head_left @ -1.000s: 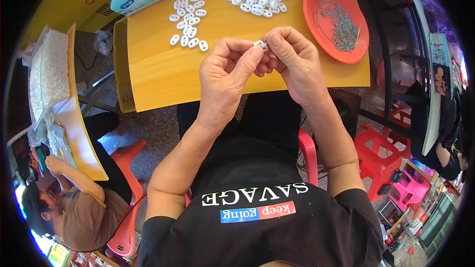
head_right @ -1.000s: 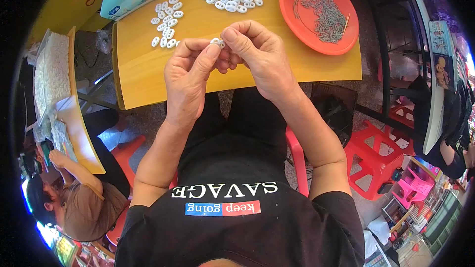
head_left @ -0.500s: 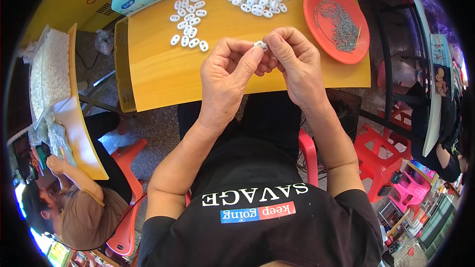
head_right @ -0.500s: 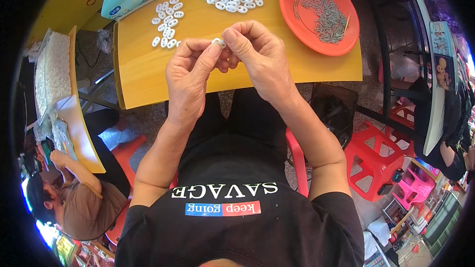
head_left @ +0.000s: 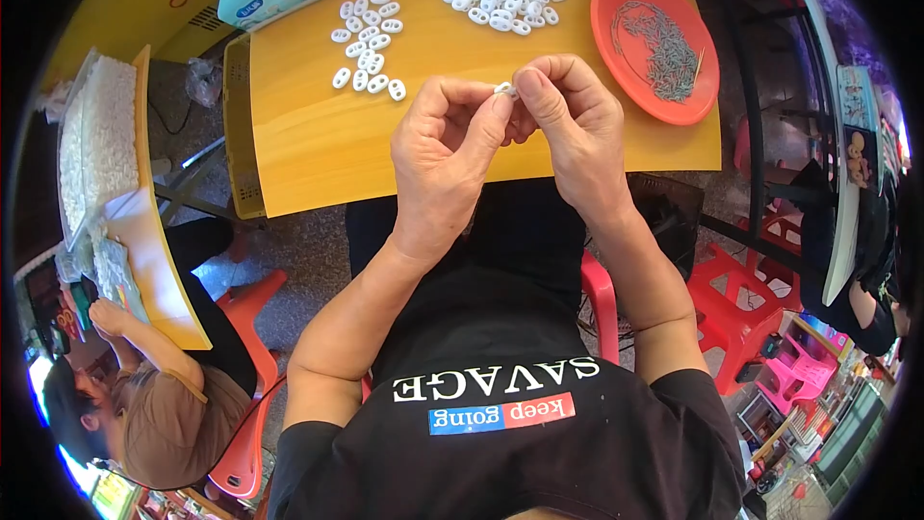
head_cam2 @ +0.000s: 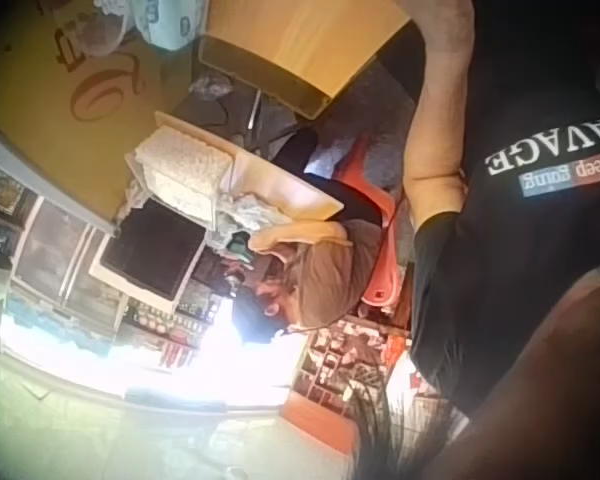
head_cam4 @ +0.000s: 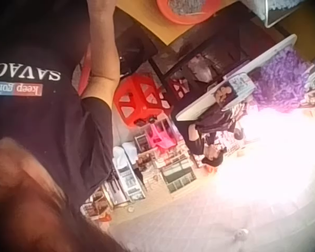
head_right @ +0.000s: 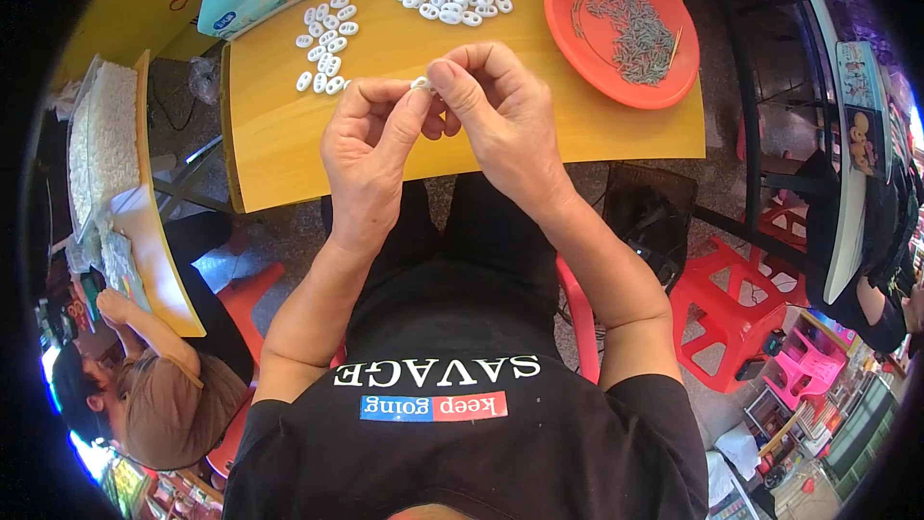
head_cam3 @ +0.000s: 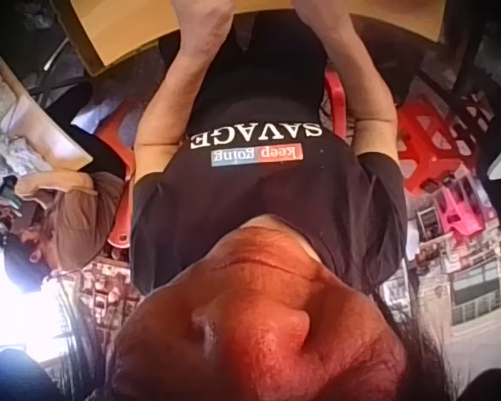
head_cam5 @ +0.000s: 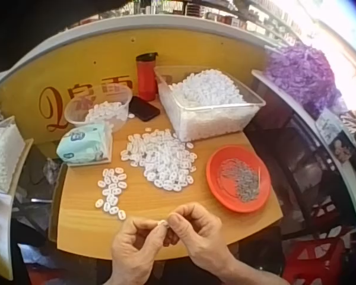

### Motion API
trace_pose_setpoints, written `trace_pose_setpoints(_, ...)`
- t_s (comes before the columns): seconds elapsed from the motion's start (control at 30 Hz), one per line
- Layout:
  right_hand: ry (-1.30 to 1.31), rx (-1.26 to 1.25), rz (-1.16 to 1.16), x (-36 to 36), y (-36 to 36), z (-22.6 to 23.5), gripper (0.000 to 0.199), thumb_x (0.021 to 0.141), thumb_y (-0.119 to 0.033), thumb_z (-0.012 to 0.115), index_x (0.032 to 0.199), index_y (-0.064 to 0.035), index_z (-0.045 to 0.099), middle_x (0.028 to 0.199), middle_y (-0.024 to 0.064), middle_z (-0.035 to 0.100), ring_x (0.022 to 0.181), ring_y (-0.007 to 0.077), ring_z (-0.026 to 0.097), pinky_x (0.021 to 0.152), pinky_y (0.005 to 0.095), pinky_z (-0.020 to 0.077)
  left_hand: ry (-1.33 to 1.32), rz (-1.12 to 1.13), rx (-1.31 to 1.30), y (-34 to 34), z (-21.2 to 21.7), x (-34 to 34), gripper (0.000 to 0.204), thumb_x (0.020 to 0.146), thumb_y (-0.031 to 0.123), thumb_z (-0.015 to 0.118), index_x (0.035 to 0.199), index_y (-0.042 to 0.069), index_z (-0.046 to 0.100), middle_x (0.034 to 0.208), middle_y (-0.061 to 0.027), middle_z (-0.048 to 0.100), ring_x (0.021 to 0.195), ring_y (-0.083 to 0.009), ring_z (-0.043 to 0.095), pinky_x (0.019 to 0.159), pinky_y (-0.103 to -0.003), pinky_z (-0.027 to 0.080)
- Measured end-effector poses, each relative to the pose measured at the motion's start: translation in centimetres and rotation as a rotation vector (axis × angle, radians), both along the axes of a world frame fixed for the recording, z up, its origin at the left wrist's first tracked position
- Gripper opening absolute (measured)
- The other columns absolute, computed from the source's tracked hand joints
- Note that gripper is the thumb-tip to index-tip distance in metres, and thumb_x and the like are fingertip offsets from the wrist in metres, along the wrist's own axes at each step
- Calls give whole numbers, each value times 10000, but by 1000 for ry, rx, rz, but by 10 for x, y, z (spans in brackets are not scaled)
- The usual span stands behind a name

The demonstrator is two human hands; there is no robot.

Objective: Assembling small white plastic toggles with metal loops at a workbench.

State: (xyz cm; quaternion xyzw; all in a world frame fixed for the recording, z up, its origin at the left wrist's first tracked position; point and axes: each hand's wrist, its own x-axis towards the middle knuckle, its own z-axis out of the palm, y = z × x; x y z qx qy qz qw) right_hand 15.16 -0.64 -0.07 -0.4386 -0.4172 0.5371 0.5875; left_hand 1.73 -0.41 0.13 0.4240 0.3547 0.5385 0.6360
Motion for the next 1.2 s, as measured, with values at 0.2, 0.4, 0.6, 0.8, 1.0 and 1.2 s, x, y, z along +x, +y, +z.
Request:
trace_pose_setpoints(0.2,-1,6,-17,-5,-1,2,190,969,-176,626,966,11,593,784,38,631,666,87,588,594,212,477,7,30,42,-2,-1,0,66,948,23,613,974,-7,561,862,-71,655,773,-108,633,711,-246,532)
trace_pose_setpoints(0.4,133,-45,4,-4,0,-2,175,965,-164,629,941,6,601,775,44,637,666,92,599,598,223,483,9,34,38,2,-3,1,76,943,36,626,960,-12,570,832,-66,660,740,-104,630,689,-241,528)
trace_pose_setpoints(0.6,122,-79,22,-1,9,-7,189,962,-174,635,954,13,614,784,55,642,659,99,602,603,233,513,114,-28,3,21,-7,-8,96,936,69,646,943,-17,603,810,-67,669,714,-104,627,667,-231,514)
trace_pose_setpoints(0.8,131,-152,34,5,13,-9,226,960,-184,637,998,39,631,826,53,651,689,92,613,625,234,535,-17,-73,-174,24,-14,-20,126,931,101,659,961,-14,616,824,-82,675,714,-114,625,682,-242,514)
trace_pose_setpoints(1.0,-368,87,18,15,13,-7,136,918,-93,673,966,32,647,856,45,652,720,98,625,651,249,543,-12,-108,-202,20,-13,-25,136,935,120,655,978,-3,614,840,-91,674,724,-127,621,692,-255,505)
trace_pose_setpoints(1.2,-601,370,55,19,15,2,104,866,-33,697,909,37,633,816,92,644,705,153,644,626,272,534,10,-130,-162,16,-6,-23,149,932,130,663,955,-8,612,818,-74,674,713,-103,620,682,-242,509)
